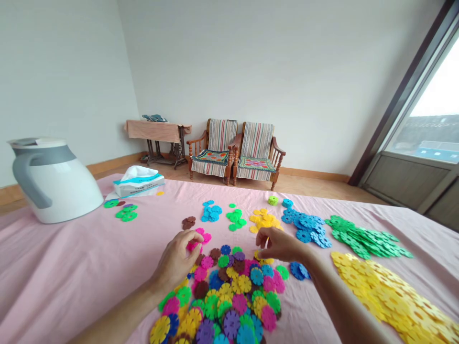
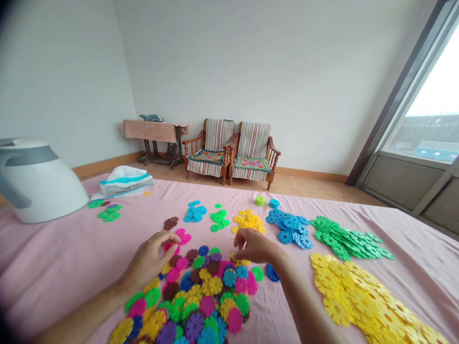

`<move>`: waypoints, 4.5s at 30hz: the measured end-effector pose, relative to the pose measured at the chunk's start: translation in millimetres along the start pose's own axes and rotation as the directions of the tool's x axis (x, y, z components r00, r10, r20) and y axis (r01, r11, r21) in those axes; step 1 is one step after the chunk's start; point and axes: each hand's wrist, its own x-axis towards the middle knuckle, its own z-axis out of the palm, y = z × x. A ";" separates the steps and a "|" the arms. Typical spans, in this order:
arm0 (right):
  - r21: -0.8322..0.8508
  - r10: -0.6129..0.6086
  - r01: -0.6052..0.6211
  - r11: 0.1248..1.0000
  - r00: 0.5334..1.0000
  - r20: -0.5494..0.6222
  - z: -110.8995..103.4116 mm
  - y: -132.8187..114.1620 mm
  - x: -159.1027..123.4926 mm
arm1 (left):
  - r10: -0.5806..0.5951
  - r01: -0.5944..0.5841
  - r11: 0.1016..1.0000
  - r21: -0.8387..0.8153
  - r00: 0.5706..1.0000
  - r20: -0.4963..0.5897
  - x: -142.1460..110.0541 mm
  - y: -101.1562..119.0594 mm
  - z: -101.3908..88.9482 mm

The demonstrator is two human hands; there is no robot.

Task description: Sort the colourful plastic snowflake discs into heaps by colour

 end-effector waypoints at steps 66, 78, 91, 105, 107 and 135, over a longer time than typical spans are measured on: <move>0.018 -0.227 0.229 0.973 0.971 -0.073 16.7 -43.0 -3.6 | -0.009 0.009 1.000 -0.001 1.000 0.018 0.6 -1.5 -1.2; -0.140 -0.213 0.217 0.966 0.976 0.043 11.4 -47.7 -14.2 | -0.010 0.010 1.000 0.001 1.000 0.018 0.9 -1.8 -0.5; -0.010 -0.232 0.244 0.970 0.931 0.282 9.7 -53.1 -17.0 | -0.004 0.004 1.000 0.014 1.000 0.020 0.9 -2.3 -0.3; 0.108 0.313 -0.306 0.946 0.772 -0.553 -6.0 11.7 12.6 | 0.005 -0.005 1.000 0.018 1.000 0.014 0.3 -1.8 -0.3; 0.032 0.208 -0.224 0.974 0.831 -0.516 -5.2 0.7 8.8 | 0.002 -0.002 1.000 0.018 1.000 0.016 0.6 -1.8 0.1; -0.127 -0.443 0.447 0.885 0.894 0.064 30.7 -68.1 -14.0 | -0.010 0.010 1.000 0.011 0.999 0.033 0.9 -2.7 -0.4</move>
